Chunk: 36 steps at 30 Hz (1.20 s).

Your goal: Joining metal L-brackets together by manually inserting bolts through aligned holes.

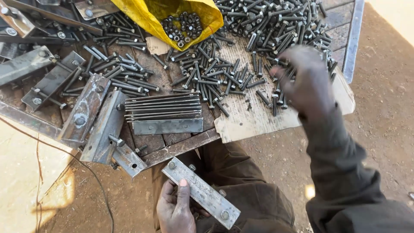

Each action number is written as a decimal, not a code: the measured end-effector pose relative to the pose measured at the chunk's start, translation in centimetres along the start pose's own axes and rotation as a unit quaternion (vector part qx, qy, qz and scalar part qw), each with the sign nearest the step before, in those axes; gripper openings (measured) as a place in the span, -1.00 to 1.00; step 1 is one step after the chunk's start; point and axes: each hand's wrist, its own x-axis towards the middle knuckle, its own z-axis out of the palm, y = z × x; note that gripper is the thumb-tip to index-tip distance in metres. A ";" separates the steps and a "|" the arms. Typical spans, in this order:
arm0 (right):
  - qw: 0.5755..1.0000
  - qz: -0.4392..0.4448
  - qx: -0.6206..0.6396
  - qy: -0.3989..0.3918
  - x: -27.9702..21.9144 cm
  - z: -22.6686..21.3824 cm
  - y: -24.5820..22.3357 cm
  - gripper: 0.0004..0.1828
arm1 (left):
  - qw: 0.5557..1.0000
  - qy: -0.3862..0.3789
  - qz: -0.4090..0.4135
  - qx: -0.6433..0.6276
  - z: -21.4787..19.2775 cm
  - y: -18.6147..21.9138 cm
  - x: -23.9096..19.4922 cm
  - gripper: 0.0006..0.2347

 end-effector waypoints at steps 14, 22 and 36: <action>0.975 0.101 -0.191 -0.053 -0.2 6.3 2.8 -0.52 | 0.999 -0.016 0.026 -0.029 0.9 -2.4 1.2 -0.78; 0.987 -0.144 -0.058 -0.044 2.6 6.0 11.3 -0.86 | 0.999 0.012 0.030 -0.002 -0.5 -1.8 0.7 -0.71; 0.995 -0.059 -0.023 -0.081 3.2 -1.3 8.2 -0.42 | 0.996 0.065 -0.049 0.027 0.6 -0.1 -0.1 -0.68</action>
